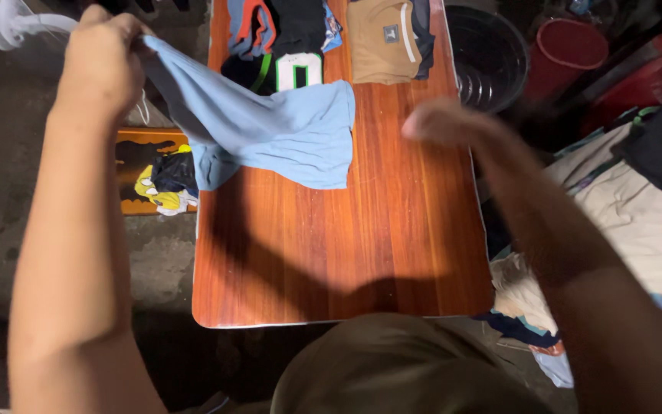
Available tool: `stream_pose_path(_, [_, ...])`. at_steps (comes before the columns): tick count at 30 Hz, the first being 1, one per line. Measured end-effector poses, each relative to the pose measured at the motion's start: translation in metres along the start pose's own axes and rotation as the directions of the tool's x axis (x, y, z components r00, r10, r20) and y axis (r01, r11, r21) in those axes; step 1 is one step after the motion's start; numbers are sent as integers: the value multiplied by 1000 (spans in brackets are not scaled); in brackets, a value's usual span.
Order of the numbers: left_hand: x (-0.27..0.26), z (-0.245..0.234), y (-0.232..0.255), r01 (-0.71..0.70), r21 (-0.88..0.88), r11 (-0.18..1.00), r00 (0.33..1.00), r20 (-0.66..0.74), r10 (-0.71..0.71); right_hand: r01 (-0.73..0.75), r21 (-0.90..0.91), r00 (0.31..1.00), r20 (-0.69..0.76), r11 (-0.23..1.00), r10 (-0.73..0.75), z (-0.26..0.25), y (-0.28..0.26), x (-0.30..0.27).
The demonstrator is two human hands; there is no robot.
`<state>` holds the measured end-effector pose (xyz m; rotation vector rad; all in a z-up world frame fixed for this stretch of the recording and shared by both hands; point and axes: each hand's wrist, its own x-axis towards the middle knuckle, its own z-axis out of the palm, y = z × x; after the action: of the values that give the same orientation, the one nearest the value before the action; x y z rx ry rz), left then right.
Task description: The person folds several garments on a wooden table, including a black shirt, a blue shirt with red trim, a brown shirt, and a light blue shirt. The person then gathers clothes and hangers from a nearby pile and hangs them on a ceiling-mounted rod.
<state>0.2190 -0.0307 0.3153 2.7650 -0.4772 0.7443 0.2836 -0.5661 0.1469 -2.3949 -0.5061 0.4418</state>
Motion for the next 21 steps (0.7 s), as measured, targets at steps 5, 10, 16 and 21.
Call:
stream_pose_path(5, [-30, -63, 63, 187, -267, 945, 982, 18, -189, -103, 236, 990, 117, 966, 77, 114, 25, 26])
stream_pose_path(10, [-69, -115, 120, 305, -576, 758, 943, 72, -325, -279, 422, 941, -58, 862, 333, 173, 29, 51])
stream_pose_path(16, [-126, -141, 133, 554, -545, 629, 819, 224, -527, -137, 644, 972, -60, 752, 228, 231, 36, 88])
stream_pose_path(21, [-187, -122, 123, 672, -523, 524, 728, 339, -596, -52, 366, 986, -130, 929, 106, 271, 17, 107])
